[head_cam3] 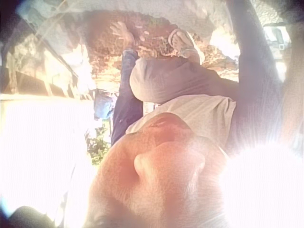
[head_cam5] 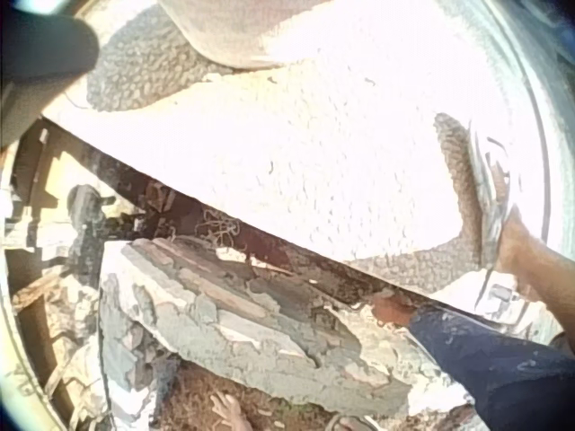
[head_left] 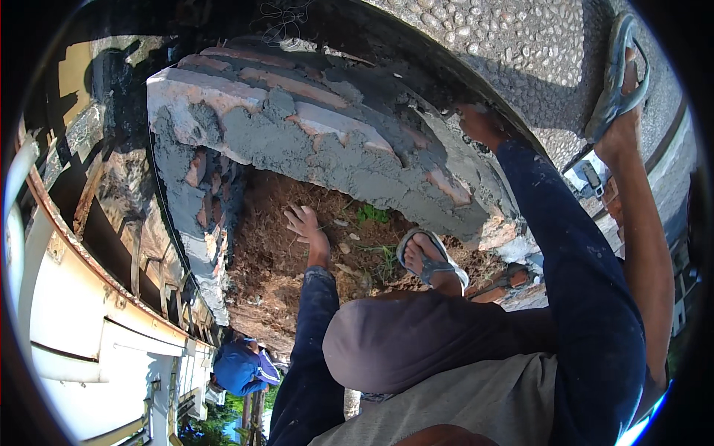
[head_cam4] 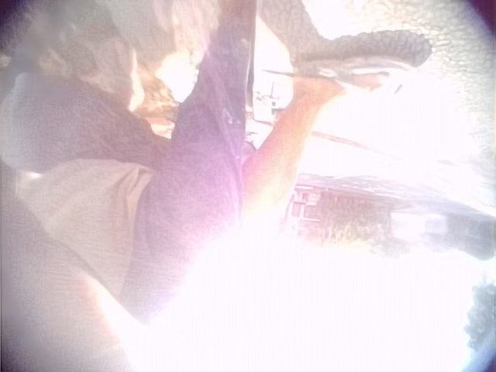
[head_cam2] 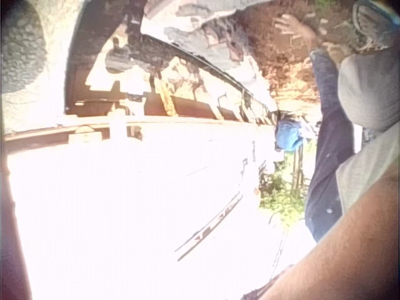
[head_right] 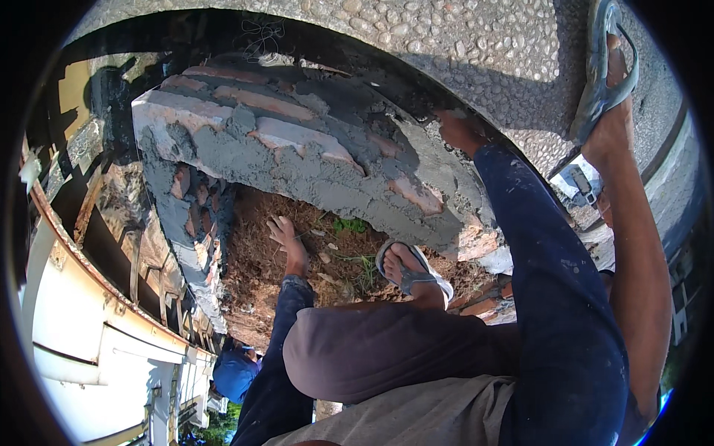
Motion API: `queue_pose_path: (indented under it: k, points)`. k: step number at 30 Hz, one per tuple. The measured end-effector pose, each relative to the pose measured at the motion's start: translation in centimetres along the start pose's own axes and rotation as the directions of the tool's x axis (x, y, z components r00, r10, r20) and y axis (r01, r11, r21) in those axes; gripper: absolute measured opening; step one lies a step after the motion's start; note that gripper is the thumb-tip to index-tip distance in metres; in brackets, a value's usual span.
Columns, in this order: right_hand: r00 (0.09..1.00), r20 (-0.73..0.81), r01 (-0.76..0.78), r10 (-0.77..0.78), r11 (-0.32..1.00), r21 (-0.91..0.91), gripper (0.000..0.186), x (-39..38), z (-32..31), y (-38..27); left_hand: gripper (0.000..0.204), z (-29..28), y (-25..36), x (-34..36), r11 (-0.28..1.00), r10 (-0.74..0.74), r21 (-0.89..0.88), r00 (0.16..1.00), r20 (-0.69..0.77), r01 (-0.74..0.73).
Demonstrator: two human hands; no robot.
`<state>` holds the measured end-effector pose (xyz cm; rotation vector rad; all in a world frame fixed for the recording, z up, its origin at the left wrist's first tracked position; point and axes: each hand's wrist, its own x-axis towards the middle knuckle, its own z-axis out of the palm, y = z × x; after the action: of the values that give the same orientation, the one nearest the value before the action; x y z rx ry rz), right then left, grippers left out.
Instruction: Applying mortar to a brick structure using a trowel.
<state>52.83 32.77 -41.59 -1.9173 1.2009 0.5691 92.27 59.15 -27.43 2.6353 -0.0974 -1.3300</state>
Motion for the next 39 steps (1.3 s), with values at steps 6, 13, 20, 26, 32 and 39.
queue_pose_path:
  k: [6,13,20,26,32,39]
  points:
    - [0.979,0.192,-0.105,0.074,0.982,0.156,0.052,0.7,-5.7,-4.8,0.075,-0.3,-0.5,0.3,0.999,0.029,0.026,0.998,-0.058,-0.028]
    - [0.959,0.269,-0.167,0.088,0.943,0.287,0.036,-2.1,-9.6,-7.1,0.088,-0.3,0.5,-0.4,0.998,0.013,0.055,0.999,-0.029,-0.011]
    - [0.978,0.205,-0.140,-0.027,0.640,0.755,0.030,-7.6,-6.1,-2.0,0.078,-0.1,1.3,-0.5,0.999,-0.028,0.029,0.998,0.053,0.026]
    - [0.968,-0.243,0.084,-0.067,0.994,0.063,0.046,1.5,-3.8,-5.3,0.076,-1.9,0.1,-0.2,1.000,0.007,0.011,0.998,0.061,-0.007]
    - [1.000,-0.015,0.000,0.001,0.996,0.085,0.049,10.5,-2.9,-9.6,0.074,-0.6,0.3,-0.1,0.998,-0.011,0.064,0.997,0.083,0.006]
    - [0.973,-0.083,0.219,-0.216,0.975,0.025,0.053,9.3,-7.9,-11.7,0.076,0.9,-5.3,2.8,0.986,0.122,0.109,0.990,0.075,-0.130]
